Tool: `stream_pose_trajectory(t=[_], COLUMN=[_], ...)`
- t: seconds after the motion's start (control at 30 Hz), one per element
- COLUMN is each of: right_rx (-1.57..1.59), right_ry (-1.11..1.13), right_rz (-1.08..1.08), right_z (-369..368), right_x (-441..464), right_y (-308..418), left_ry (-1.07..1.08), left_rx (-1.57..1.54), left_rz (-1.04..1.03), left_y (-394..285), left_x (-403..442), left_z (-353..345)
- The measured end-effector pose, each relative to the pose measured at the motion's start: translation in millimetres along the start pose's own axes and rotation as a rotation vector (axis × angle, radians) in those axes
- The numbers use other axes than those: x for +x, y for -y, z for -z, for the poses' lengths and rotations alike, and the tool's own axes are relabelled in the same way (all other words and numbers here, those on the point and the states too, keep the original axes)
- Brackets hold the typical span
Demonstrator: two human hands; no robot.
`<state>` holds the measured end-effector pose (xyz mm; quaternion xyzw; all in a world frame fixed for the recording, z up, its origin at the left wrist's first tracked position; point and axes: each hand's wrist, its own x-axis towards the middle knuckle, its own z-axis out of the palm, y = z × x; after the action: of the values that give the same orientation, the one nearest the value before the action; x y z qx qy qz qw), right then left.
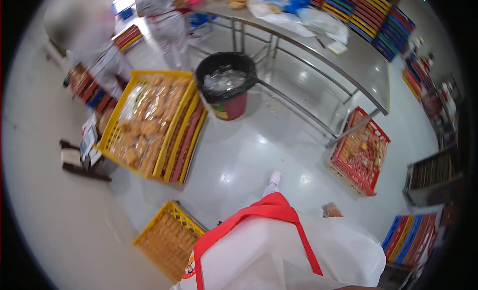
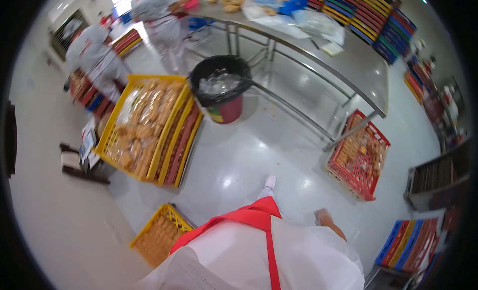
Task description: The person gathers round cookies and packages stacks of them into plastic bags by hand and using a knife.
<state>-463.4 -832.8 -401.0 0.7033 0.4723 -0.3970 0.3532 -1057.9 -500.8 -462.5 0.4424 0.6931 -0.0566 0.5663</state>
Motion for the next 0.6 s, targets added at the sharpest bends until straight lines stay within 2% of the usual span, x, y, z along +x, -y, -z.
stream_pose_trajectory(t=[0.03,0.27,0.37,0.43,0.47,0.5,0.53,0.6], right_rx=[0.017,0.173,0.486,1.252,1.319,1.313,1.308,1.397], right_ry=[0.057,0.037,-0.501,-0.549,-0.718,-0.773,-0.838,-0.860], right_rz=[-0.027,0.012,0.053,-0.259,-0.224,-0.201,-0.179,-0.107], right_z=[-13.6,-50.1,55.6,164.5,198.9,239.5,281.5,353.1], right_x=[-1.5,93.8,97.4,87.6,92.7,89.9,83.2,75.4], right_y=[-6.6,-75.7,-130.9,-142.1,-147.1,-151.4,-154.0,-151.6], left_ry=[0.028,0.275,0.283,0.077,0.013,0.105,0.110,0.199], left_rx=[0.050,0.553,0.744,0.632,0.515,0.376,0.363,0.338], left_rz=[-0.015,-0.130,-0.373,-0.734,-0.685,-0.798,-0.792,-0.731], left_y=[-27.4,-225.7,-321.3,-409.0,-464.8,-509.8,-550.4,-586.9], left_x=[16.0,114.5,160.3,156.6,133.9,112.7,93.2,116.3], left_z=[-5.1,-103.7,-154.0,-180.6,-192.4,-195.9,-201.6,-211.9])
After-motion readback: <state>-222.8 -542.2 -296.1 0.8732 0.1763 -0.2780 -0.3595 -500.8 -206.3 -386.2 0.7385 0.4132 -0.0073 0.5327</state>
